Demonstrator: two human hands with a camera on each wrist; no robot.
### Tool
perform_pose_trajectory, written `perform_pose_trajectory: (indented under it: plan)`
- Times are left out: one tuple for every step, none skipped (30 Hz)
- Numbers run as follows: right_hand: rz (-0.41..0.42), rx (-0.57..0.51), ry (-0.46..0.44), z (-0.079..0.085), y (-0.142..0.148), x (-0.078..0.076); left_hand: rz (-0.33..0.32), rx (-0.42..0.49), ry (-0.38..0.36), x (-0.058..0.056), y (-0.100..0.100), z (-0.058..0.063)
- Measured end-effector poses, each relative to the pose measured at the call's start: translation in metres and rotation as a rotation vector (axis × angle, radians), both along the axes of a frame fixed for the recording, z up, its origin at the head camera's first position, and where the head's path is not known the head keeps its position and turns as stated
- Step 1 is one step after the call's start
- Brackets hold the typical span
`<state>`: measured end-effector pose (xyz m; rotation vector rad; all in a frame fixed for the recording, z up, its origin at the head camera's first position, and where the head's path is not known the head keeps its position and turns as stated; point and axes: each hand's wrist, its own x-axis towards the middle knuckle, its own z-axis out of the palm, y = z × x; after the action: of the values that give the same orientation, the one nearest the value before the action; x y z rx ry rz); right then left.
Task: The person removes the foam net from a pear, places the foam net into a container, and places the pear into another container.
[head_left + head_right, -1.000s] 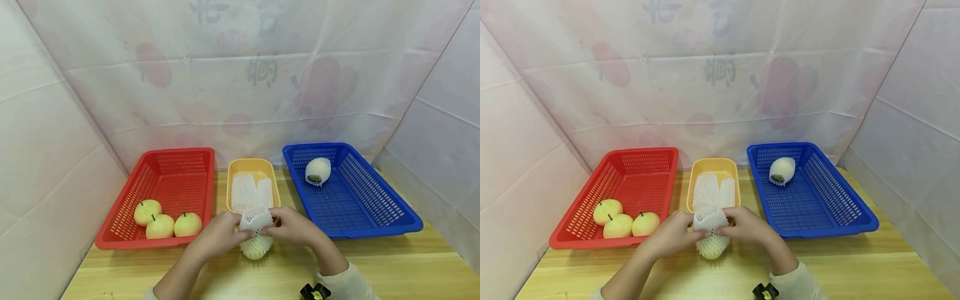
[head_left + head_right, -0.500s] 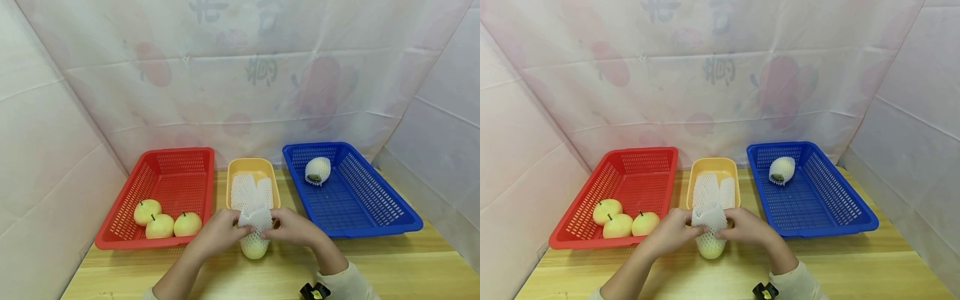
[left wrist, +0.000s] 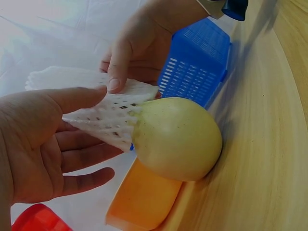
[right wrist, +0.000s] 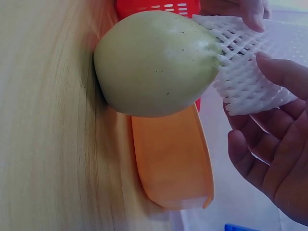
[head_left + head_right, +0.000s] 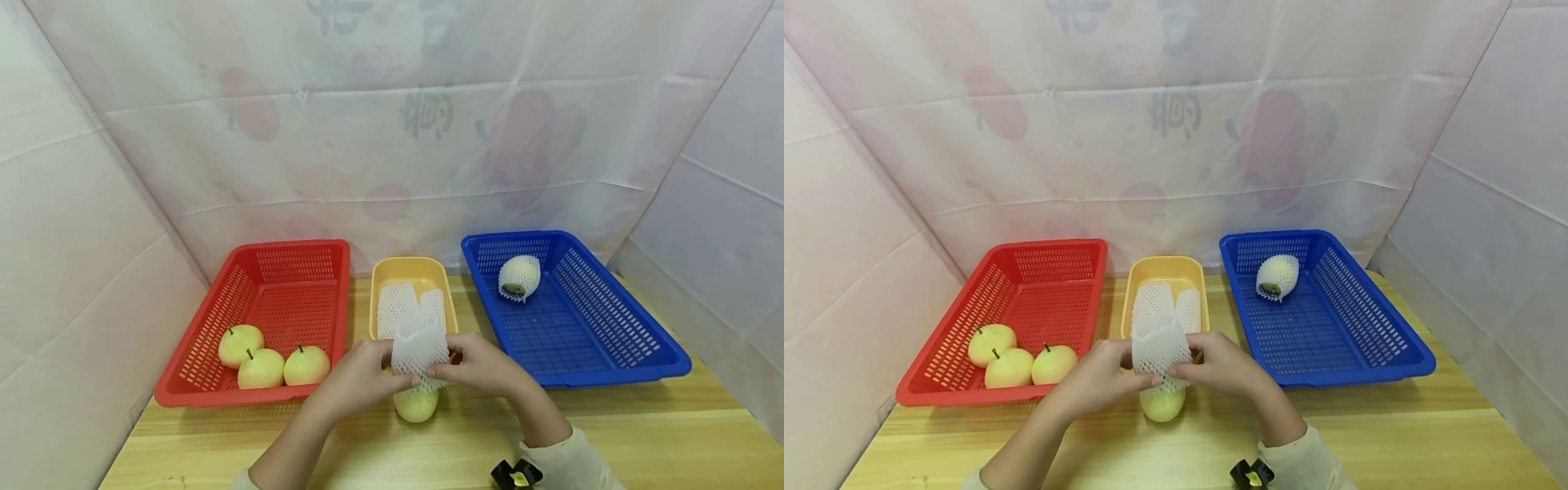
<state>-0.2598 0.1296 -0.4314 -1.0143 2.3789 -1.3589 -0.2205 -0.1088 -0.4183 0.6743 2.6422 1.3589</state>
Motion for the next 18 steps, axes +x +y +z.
perform_pose_trajectory:
  plan:
    - [0.001,-0.001,0.003,0.0000,0.0001,-0.0001,-0.001,0.004,0.001,-0.0003,0.0001,-0.0001]
    - [0.001,-0.003,0.004,0.0000,0.0002,-0.0003,-0.001,0.010,0.003,-0.0006,0.0003,-0.0002]
    - [0.002,-0.007,0.005,0.0001,0.0003,-0.0005,-0.001,0.015,0.006,-0.0010,0.0004,-0.0004]
    - [0.001,-0.010,0.008,-0.0001,0.0004,-0.0006,0.000,0.021,0.009,-0.0012,0.0004,-0.0006]
    - [0.002,-0.014,0.012,-0.0004,0.0006,-0.0008,0.001,0.024,0.013,-0.0014,0.0005,-0.0006]
    - [-0.001,-0.015,0.016,-0.0010,0.0006,-0.0013,0.001,0.029,0.019,-0.0018,0.0006,-0.0008]
    - [-0.004,-0.018,0.018,-0.0013,0.0005,-0.0016,0.002,0.030,0.024,-0.0019,0.0005,-0.0009]
    - [-0.005,-0.022,0.017,-0.0015,0.0005,-0.0018,0.003,0.032,0.029,-0.0021,0.0004,-0.0011]
    - [-0.005,-0.025,0.016,-0.0016,0.0005,-0.0018,0.004,0.034,0.034,-0.0023,0.0003,-0.0011]
    - [-0.005,-0.030,0.013,-0.0018,0.0005,-0.0019,0.007,0.036,0.037,-0.0023,0.0003,-0.0007]
    - [-0.002,-0.036,0.010,-0.0019,0.0004,-0.0021,0.011,0.039,0.039,-0.0024,0.0003,-0.0006]
    - [-0.001,-0.042,0.002,-0.0016,0.0003,-0.0020,0.016,0.040,0.042,-0.0023,0.0003,-0.0003]
    - [0.001,-0.046,-0.003,-0.0013,0.0002,-0.0018,0.023,0.041,0.041,-0.0021,0.0002,0.0000]
    - [0.002,-0.051,-0.006,-0.0007,0.0003,-0.0016,0.030,0.044,0.043,-0.0022,0.0002,0.0002]
    - [0.002,-0.053,-0.004,-0.0004,0.0004,-0.0015,0.039,0.045,0.044,-0.0022,0.0001,0.0005]
    - [0.001,-0.056,0.001,0.0001,0.0004,-0.0015,0.050,0.046,0.046,-0.0021,0.0001,0.0008]
    - [-0.003,-0.055,0.009,0.0003,0.0006,-0.0015,0.059,0.048,0.048,-0.0021,0.0000,0.0011]
    - [-0.009,-0.055,0.014,0.0006,0.0009,-0.0015,0.068,0.048,0.051,-0.0018,0.0000,0.0016]
